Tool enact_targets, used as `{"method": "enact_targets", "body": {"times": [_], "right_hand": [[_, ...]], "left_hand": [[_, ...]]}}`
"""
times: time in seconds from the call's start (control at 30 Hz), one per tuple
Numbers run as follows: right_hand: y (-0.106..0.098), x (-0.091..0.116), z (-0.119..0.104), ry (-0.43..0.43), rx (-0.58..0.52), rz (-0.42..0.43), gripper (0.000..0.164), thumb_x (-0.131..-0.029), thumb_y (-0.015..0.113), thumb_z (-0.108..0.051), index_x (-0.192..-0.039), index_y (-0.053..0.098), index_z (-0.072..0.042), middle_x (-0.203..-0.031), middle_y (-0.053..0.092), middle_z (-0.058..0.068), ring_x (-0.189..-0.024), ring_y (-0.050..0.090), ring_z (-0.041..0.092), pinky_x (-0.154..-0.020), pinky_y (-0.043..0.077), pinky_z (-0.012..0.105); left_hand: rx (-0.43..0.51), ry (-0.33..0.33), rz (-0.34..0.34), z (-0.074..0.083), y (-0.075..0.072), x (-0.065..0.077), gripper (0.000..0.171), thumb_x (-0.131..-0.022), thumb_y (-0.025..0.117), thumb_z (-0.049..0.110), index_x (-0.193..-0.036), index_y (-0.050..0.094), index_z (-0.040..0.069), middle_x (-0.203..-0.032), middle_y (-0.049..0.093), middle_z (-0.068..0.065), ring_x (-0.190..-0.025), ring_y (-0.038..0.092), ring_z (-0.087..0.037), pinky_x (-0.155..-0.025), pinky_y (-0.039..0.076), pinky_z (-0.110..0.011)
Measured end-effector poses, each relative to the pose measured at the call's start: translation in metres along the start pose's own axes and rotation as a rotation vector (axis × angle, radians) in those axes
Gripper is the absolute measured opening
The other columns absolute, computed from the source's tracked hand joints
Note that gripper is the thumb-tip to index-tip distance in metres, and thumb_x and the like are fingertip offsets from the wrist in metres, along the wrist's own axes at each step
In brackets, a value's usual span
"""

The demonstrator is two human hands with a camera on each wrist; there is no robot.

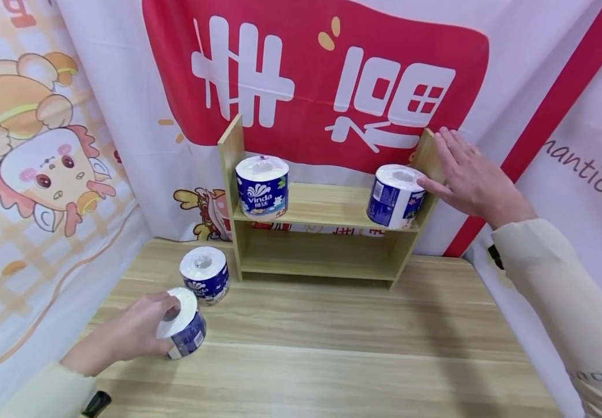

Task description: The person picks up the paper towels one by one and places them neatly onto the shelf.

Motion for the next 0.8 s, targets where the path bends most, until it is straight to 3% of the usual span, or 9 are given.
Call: {"method": "enact_targets", "body": {"times": [0.2,0.33,0.5,0.8], "right_hand": [[0.000,-0.001,-0.001,-0.008,0.008,0.002,0.098,-0.090,0.042,-0.066,-0.155,-0.014,-0.018,-0.164,-0.013,0.005,-0.152,-0.007,0.035,-0.119,0.015,0.063],[0.001,-0.001,0.001,-0.005,0.008,-0.005,0.098,-0.091,0.042,-0.066,-0.155,-0.014,-0.017,-0.164,-0.013,0.006,-0.152,-0.007,0.036,-0.118,0.015,0.064],[0.002,0.000,0.002,0.004,0.000,-0.012,0.098,-0.091,0.041,-0.066,-0.155,-0.013,-0.017,-0.164,-0.013,0.006,-0.152,-0.007,0.036,-0.118,0.016,0.064],[0.001,-0.001,0.001,0.002,-0.006,-0.005,0.097,-0.091,0.042,-0.066,-0.155,-0.014,-0.018,-0.164,-0.013,0.006,-0.152,-0.007,0.035,-0.118,0.015,0.064]], "left_hand": [[-0.043,-0.001,0.031,0.003,-0.008,-0.002,0.049,-0.048,0.087,0.026,-0.088,0.062,0.014,-0.084,0.057,0.006,-0.074,0.054,-0.008,-0.060,0.049,-0.024],[-0.036,-0.017,0.015,0.004,-0.012,-0.005,0.049,-0.049,0.088,0.027,-0.088,0.062,0.013,-0.085,0.058,0.003,-0.074,0.052,-0.009,-0.058,0.047,-0.025],[-0.030,-0.028,-0.020,0.004,-0.005,-0.002,0.044,-0.050,0.083,0.027,-0.088,0.062,0.015,-0.085,0.058,0.006,-0.071,0.053,-0.007,-0.058,0.047,-0.023],[-0.064,-0.025,0.055,0.002,0.000,0.000,0.045,-0.048,0.086,0.029,-0.084,0.061,0.016,-0.081,0.059,0.008,-0.074,0.055,-0.009,-0.062,0.051,-0.031]]}}
Point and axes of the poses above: each hand's wrist, its own x-axis away from the middle knuckle, its own y-axis out of the palm, z = x × y, the point moved 10 cm from there along -x, towards the middle knuckle
